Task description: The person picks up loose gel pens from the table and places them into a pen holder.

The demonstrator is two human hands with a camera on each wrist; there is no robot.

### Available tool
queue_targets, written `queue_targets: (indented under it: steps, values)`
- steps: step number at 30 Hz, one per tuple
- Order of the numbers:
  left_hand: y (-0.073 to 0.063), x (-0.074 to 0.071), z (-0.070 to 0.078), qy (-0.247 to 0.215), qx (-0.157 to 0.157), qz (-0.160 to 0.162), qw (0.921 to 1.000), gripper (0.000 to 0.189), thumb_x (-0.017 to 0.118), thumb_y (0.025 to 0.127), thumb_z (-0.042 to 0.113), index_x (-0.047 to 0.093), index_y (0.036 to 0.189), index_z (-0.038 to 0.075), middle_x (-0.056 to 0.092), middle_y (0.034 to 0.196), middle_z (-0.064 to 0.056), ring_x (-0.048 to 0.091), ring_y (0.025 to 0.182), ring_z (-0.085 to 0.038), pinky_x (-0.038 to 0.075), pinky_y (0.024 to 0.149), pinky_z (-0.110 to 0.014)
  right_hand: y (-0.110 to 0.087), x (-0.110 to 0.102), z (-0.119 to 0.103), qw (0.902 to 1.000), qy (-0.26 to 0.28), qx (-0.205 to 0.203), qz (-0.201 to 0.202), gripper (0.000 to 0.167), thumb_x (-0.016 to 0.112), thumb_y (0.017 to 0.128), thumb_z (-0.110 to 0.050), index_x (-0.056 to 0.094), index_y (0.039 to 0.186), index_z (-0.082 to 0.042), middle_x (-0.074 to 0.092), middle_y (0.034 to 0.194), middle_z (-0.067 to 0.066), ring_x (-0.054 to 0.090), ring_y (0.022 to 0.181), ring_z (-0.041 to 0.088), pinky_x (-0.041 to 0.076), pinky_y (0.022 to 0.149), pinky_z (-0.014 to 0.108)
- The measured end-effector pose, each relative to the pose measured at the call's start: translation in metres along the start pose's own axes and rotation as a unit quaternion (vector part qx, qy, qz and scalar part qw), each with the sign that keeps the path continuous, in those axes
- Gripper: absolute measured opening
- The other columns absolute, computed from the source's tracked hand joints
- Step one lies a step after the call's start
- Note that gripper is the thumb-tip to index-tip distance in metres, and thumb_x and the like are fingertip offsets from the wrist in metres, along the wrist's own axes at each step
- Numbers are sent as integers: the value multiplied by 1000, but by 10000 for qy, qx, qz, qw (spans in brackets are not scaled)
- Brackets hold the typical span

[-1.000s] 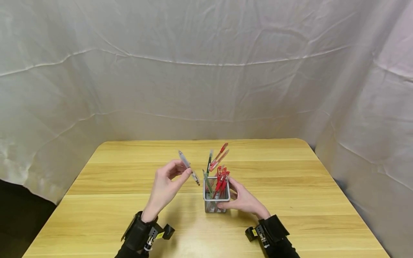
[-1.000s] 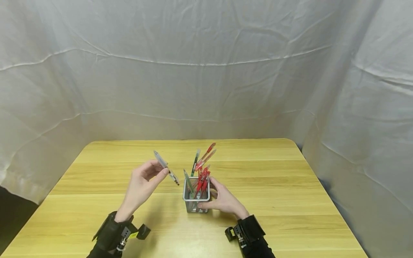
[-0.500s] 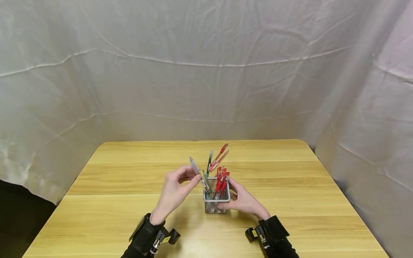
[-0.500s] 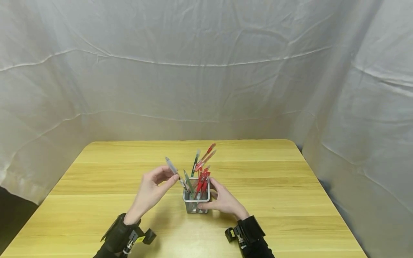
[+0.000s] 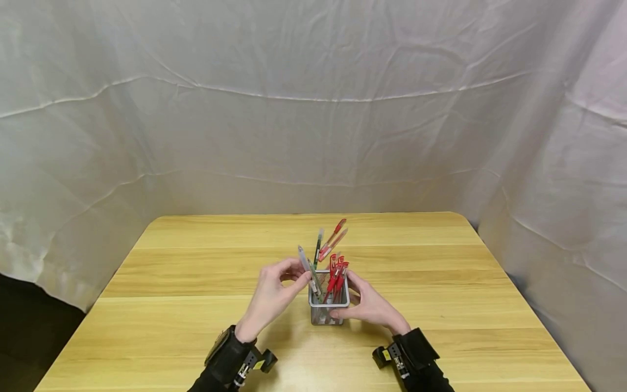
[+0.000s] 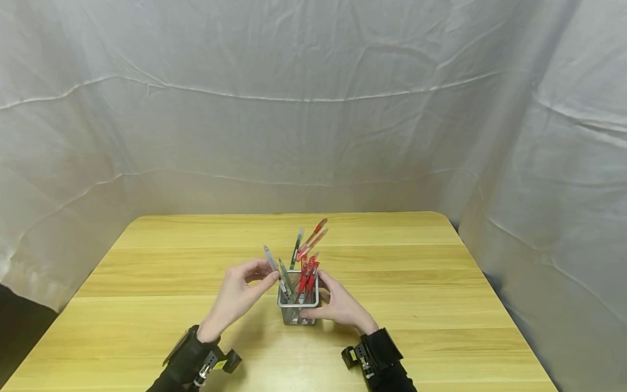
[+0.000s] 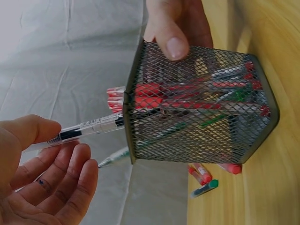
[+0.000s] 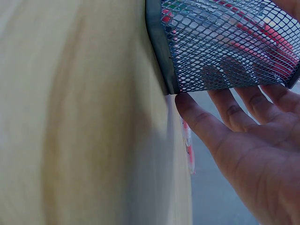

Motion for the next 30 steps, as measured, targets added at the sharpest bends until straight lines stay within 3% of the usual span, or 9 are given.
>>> queue_targets:
  steps: [5, 12, 23, 30]
  values:
    - [0, 2, -1, 132, -50, -125, 9998, 9, 73, 89, 6, 74, 97, 9, 75, 86, -3, 67, 78, -9, 59, 77, -22, 0, 0, 0, 10000, -2, 5, 11, 104, 82, 83, -15, 14, 161, -6, 21, 166, 22, 27, 149, 49, 34, 116, 62]
    - [0, 4, -4, 319, 165, -259, 9990, 5, 72, 90, 9, 75, 94, 9, 75, 83, -2, 66, 75, -6, 59, 75, -25, 0, 0, 0, 10000, 52, 40, -21, 100, 82, 84, -15, 18, 161, -7, 27, 164, 22, 29, 148, 48, 35, 116, 61]
    - [-2, 6, -5, 546, 74, -365, 9978, 6, 73, 89, 11, 77, 94, 12, 73, 79, 1, 61, 72, -2, 58, 68, -32, 0, 0, -1, 9999, 81, 66, -25, 102, 81, 84, -15, 15, 162, -7, 25, 165, 22, 28, 149, 49, 35, 116, 62]
    - [-5, 9, -9, 778, 166, -335, 9963, 5, 74, 88, 10, 76, 93, 12, 71, 81, 1, 60, 74, -3, 55, 72, -21, -1, 0, -1, 10000, 86, 4, -49, 102, 81, 84, -15, 16, 161, -7, 26, 164, 23, 29, 148, 49, 35, 116, 63]
Point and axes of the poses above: each hand's wrist, its own y-axis towards the middle knuckle, its own x-axis out of the palm, z = x × y, the point moved 1 cm from there along y, towards the middle knuckle
